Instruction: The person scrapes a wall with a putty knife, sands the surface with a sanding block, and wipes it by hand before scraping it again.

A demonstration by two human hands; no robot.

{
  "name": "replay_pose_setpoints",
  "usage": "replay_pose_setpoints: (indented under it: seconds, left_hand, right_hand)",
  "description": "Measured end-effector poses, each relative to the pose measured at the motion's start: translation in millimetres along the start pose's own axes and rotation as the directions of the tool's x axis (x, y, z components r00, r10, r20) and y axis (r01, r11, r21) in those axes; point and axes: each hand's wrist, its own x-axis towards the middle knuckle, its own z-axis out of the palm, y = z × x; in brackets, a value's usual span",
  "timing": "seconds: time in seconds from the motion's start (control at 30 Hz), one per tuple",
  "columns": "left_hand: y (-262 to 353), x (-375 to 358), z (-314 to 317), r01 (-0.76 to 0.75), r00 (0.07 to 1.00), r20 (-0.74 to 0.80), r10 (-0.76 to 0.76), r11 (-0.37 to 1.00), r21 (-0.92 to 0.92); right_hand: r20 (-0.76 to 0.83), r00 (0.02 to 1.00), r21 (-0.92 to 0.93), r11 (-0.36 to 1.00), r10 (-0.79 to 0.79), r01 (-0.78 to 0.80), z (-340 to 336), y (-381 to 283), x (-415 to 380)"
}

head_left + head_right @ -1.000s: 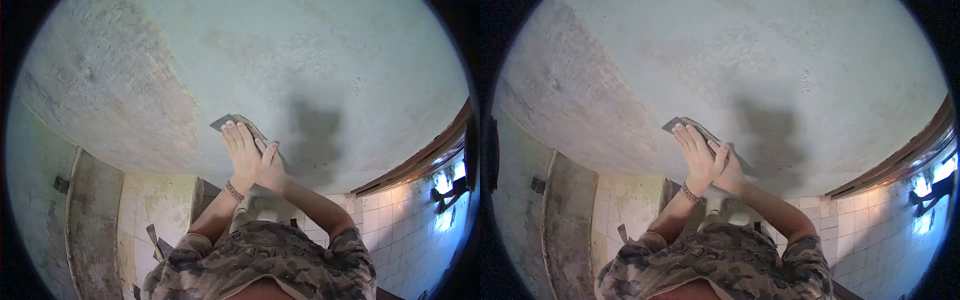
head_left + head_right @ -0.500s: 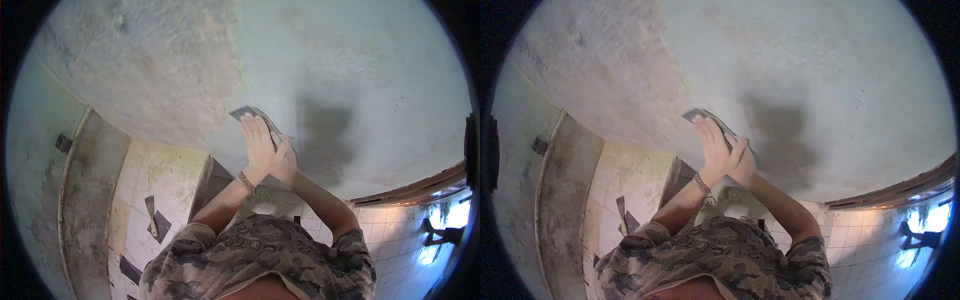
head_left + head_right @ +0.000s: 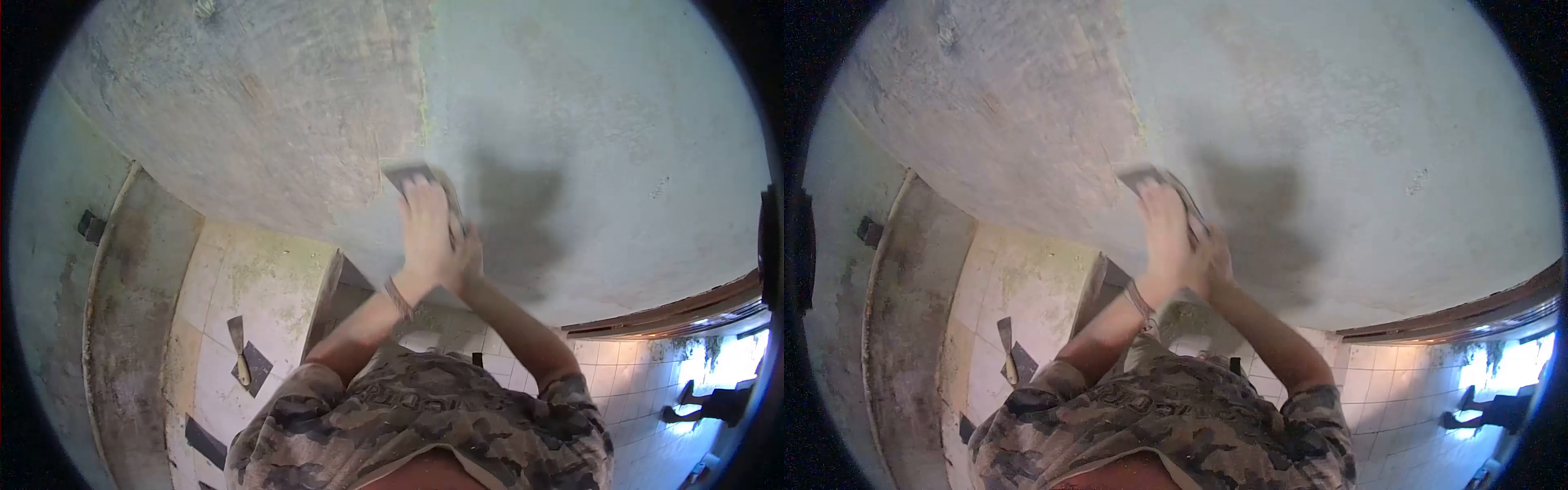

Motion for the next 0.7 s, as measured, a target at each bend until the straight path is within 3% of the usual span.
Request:
replay_pose_setpoints:
  seconds: [0.03,0.07,0.13,0.2,0.27,0.3,0.37,0.4,0.5,0.53,0.6,0.63,0.7]
  left_hand:
    - [6,-28,9,0.021,0.994,0.111,-0.009,0.994,-0.109]
    - [10,-10,-4,0.019,0.993,0.119,-0.006,0.994,-0.106]
    - [20,54,-37,-0.155,0.987,-0.041,0.152,0.986,-0.068]
    - [40,140,-90,-0.385,0.902,-0.197,0.384,0.922,0.033]
    - [61,204,-127,-0.531,0.82,-0.293,0.492,0.844,-0.068]
    - [61,207,-127,-0.533,0.817,-0.295,0.496,0.844,-0.057]
    - [63,199,-116,-0.483,0.811,-0.39,0.436,0.875,-0.027]
    - [59,175,-106,-0.396,0.883,-0.291,0.367,0.917,-0.044]
    - [23,49,-23,-0.195,0.979,-0.074,0.192,0.98,-0.04]
    - [23,50,-23,-0.207,0.975,-0.09,0.203,0.978,-0.036]
    - [24,52,-31,-0.222,0.975,-0.044,0.219,0.973,-0.068]
    - [35,88,-61,-0.246,0.969,-0.018,0.245,0.966,-0.085]
    - [48,165,-106,-0.421,0.877,-0.261,0.404,0.907,-0.01]
  right_hand:
    - [0.158,0.987,-0.131,0.991,-0.005,0.026,12,4,-37]
    - [0.159,0.987,-0.126,0.992,0.002,0.018,12,9,-32]
    - [-0.1,0.994,0.035,0.998,-0.048,0.052,8,22,0]
    - [-0.488,0.863,-0.128,0.989,-0.127,0.073,-18,34,73]
    - [-0.545,0.838,0.106,0.989,-0.027,0.1,-86,31,150]
    - [-0.553,0.833,0.109,0.988,-0.029,0.107,-84,35,150]
    - [-0.436,0.899,0.08,0.992,-0.051,0.096,-68,44,124]
    - [-0.454,0.889,0.071,0.993,-0.055,0.098,-50,40,100]
    - [-0.089,0.992,-0.284,0.953,0.089,-0.111,6,15,3]
    - [-0.106,0.991,-0.29,0.951,0.082,-0.11,1,13,5]
    - [-0.079,0.983,0.06,0.985,0.165,-0.16,-14,8,11]
    - [-0.09,0.99,-0.041,0.993,0.11,-0.114,-29,9,32]
    - [-0.127,0.991,-0.151,0.987,0.038,-0.057,-82,20,111]
